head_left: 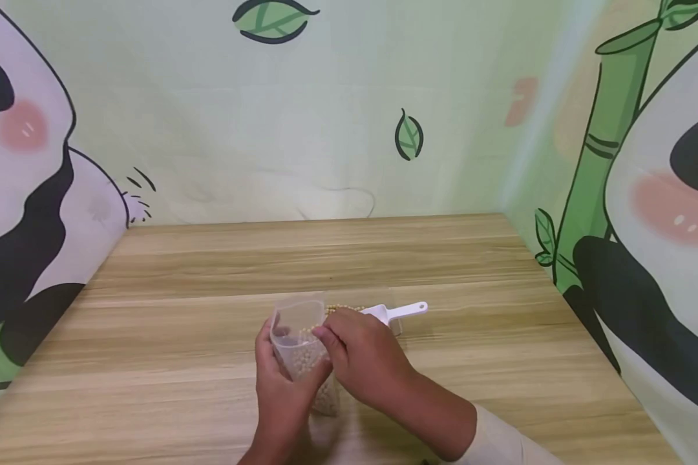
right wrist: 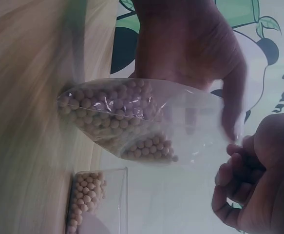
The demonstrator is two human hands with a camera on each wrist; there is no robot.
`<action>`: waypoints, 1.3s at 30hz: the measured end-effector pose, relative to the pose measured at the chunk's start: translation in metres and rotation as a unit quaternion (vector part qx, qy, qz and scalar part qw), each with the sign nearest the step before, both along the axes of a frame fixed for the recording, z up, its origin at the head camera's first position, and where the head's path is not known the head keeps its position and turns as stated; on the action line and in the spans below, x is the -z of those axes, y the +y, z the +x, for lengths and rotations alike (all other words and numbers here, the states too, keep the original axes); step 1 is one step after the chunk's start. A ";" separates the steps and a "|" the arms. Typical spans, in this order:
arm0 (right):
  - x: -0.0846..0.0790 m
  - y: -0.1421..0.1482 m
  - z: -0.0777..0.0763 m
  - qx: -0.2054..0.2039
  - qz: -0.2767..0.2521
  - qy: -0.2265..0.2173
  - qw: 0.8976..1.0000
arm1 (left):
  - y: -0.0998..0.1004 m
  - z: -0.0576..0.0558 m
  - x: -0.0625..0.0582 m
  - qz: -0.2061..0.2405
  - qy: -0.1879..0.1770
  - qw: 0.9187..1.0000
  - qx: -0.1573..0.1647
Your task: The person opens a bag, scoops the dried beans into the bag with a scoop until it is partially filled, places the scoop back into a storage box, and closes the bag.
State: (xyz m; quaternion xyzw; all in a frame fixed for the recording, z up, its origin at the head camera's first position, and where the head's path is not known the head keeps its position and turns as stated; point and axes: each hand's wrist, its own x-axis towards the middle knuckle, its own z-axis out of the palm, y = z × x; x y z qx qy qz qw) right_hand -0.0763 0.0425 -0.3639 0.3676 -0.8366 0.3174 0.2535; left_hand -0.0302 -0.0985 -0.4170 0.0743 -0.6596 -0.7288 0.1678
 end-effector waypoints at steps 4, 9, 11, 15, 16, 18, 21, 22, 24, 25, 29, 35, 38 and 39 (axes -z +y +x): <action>0.004 0.001 -0.003 -0.004 0.005 0.063 0.998 | -0.015 0.003 0.005 0.067 0.055 0.993 0.078; 0.007 0.003 -0.007 -0.006 0.018 0.115 0.993 | -0.031 0.001 0.008 0.077 0.045 0.991 0.099; 0.006 0.004 -0.008 -0.009 0.021 0.126 0.992 | -0.037 -0.005 0.006 0.054 0.032 0.995 0.081; 0.005 0.006 -0.010 -0.023 0.015 0.133 0.991 | -0.052 -0.021 -0.002 -0.018 0.008 0.998 0.062; 0.005 0.006 -0.010 -0.027 0.013 0.133 0.991 | -0.056 -0.025 -0.004 -0.034 0.003 0.997 0.063; 0.006 0.007 -0.010 -0.034 0.009 0.135 0.990 | -0.063 -0.030 -0.008 -0.048 -0.002 0.996 0.074; 0.008 0.009 -0.010 -0.041 0.002 0.134 0.990 | -0.069 -0.035 -0.010 -0.053 0.011 0.996 0.073; 0.008 0.009 -0.011 -0.043 -0.002 0.133 0.990 | -0.070 -0.036 -0.011 -0.055 0.017 0.996 0.068; 0.007 0.011 -0.011 -0.046 -0.010 0.133 0.990 | -0.070 -0.037 -0.011 -0.057 0.032 0.997 0.048; 0.007 0.012 -0.012 -0.046 -0.013 0.132 0.990 | -0.070 -0.036 -0.011 -0.062 0.039 0.997 0.035; 0.006 0.020 -0.014 -0.043 -0.030 0.127 0.991 | -0.072 -0.033 -0.010 -0.086 0.093 0.992 -0.003; 0.004 0.033 -0.019 -0.045 -0.056 0.124 0.990 | -0.076 -0.029 -0.012 -0.176 0.251 0.952 -0.017; 0.001 0.036 -0.022 -0.048 -0.069 0.130 0.988 | -0.076 -0.029 -0.015 -0.216 0.289 0.932 -0.028; 0.001 0.037 -0.022 -0.049 -0.072 0.134 0.987 | -0.076 -0.028 -0.016 -0.228 0.294 0.927 -0.032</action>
